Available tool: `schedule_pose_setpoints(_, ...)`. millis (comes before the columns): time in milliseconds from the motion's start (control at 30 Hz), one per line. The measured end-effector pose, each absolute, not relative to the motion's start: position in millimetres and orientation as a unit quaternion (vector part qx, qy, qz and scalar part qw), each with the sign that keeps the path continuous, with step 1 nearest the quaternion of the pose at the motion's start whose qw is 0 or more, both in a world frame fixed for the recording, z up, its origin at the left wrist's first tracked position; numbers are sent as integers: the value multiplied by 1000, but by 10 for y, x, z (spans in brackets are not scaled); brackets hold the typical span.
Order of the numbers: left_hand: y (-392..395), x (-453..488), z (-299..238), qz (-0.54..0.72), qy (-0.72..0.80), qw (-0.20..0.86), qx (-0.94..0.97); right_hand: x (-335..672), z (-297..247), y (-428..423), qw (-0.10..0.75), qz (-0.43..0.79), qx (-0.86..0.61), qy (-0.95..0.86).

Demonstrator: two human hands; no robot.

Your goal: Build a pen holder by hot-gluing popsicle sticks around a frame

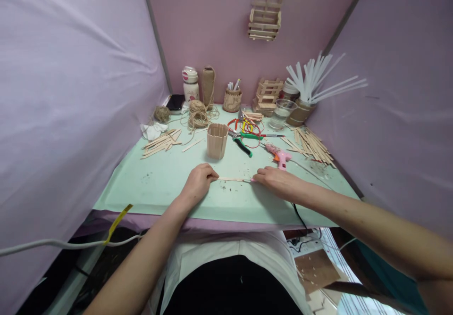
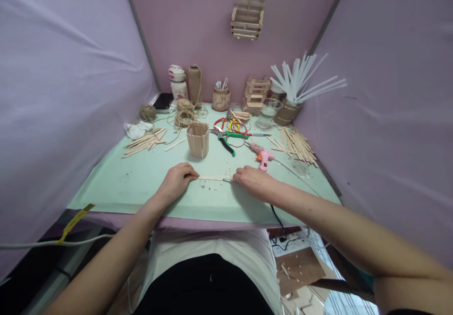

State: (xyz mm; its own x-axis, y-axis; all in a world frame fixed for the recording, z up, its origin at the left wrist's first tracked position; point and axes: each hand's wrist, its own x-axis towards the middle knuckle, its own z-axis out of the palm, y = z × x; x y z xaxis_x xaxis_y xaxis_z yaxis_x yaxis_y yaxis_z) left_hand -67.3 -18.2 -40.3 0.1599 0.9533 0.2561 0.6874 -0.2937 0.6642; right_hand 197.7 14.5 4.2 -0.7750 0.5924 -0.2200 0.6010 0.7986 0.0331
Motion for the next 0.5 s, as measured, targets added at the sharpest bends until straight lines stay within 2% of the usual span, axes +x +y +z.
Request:
schedule_pose_setpoints(200, -176, -684, -422, 332, 553, 203, 737, 2149, 91, 111, 84, -55, 339, 935)
schedule_pose_setpoints(367, -183, -681, -396, 315, 553, 201, 745, 2088, 244, 132, -18, -9, 393, 920)
schedule_pose_setpoints(500, -202, -686, -408, 306, 546, 183, 758, 1726, 125, 255, 2, 20, 435, 900)
